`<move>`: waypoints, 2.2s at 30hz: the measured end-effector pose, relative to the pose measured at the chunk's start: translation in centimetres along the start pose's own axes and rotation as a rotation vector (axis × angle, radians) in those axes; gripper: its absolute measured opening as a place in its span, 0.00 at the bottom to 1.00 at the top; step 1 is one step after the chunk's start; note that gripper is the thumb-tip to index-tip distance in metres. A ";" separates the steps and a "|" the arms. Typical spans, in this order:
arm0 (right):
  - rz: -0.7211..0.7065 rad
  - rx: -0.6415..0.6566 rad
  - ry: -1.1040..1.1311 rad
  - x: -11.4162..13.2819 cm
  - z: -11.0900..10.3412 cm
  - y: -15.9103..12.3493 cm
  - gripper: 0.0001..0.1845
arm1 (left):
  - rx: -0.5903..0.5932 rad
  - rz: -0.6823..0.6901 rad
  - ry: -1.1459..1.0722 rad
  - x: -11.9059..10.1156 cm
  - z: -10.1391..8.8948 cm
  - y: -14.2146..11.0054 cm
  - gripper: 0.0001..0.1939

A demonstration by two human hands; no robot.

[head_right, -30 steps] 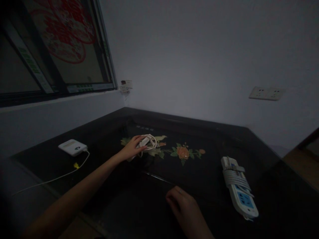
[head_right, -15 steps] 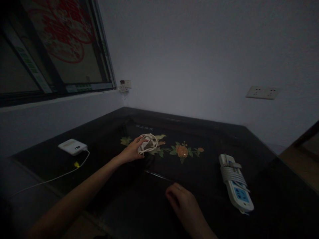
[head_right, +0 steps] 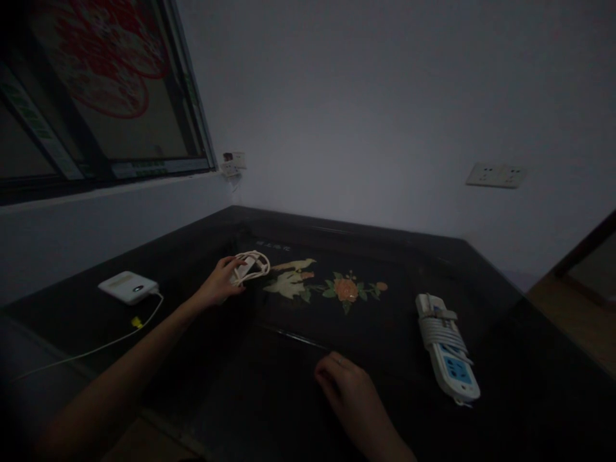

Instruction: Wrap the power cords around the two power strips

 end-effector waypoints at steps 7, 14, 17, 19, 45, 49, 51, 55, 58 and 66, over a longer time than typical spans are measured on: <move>-0.034 -0.048 0.032 0.0 -0.3 0.1 0.09 | 0.054 -0.011 0.031 0.8 -0.3 -0.1 0.40; 0.057 -0.421 0.053 -2.4 -6.6 -0.1 0.12 | -0.029 0.150 0.195 -3.1 -1.1 -0.6 0.41; 0.127 -0.666 -0.005 -5.6 -11.5 -0.5 0.15 | -0.173 0.228 0.099 -7.3 -2.1 -1.0 0.27; 0.226 -0.852 -0.073 -8.8 -14.7 -1.4 0.18 | -0.189 0.297 -0.083 -10.7 -2.0 -1.7 0.19; 0.461 -0.799 0.980 -6.4 -4.5 1.9 0.37 | 0.604 0.072 -0.764 -20.5 9.5 -10.7 0.17; 0.413 -0.789 0.966 -2.5 0.2 2.2 0.29 | 0.565 0.093 -0.556 -20.5 9.5 -11.7 0.26; 0.385 -0.759 0.925 -1.7 1.2 2.0 0.29 | 0.551 0.086 -0.486 -20.3 9.6 -12.1 0.26; 0.230 -0.694 0.849 -1.1 0.4 1.9 0.33 | 0.583 0.104 -0.515 -19.7 9.8 -12.2 0.21; 0.157 -0.685 0.710 -1.8 -1.6 1.9 0.28 | 0.632 0.202 -0.696 -19.6 9.3 -11.6 0.20; 0.048 -0.608 0.362 -3.8 -5.2 2.3 0.19 | 0.910 0.108 -1.012 -19.8 8.8 -10.8 0.34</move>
Point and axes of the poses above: each hand's wrist, its own y-axis towards the middle knuckle, its own z-axis out of the palm, x = y × z, the point moved 5 cm from there along y, towards the middle knuckle, and after that the axes turned 4 degrees about -x, right-handed, at the moved point
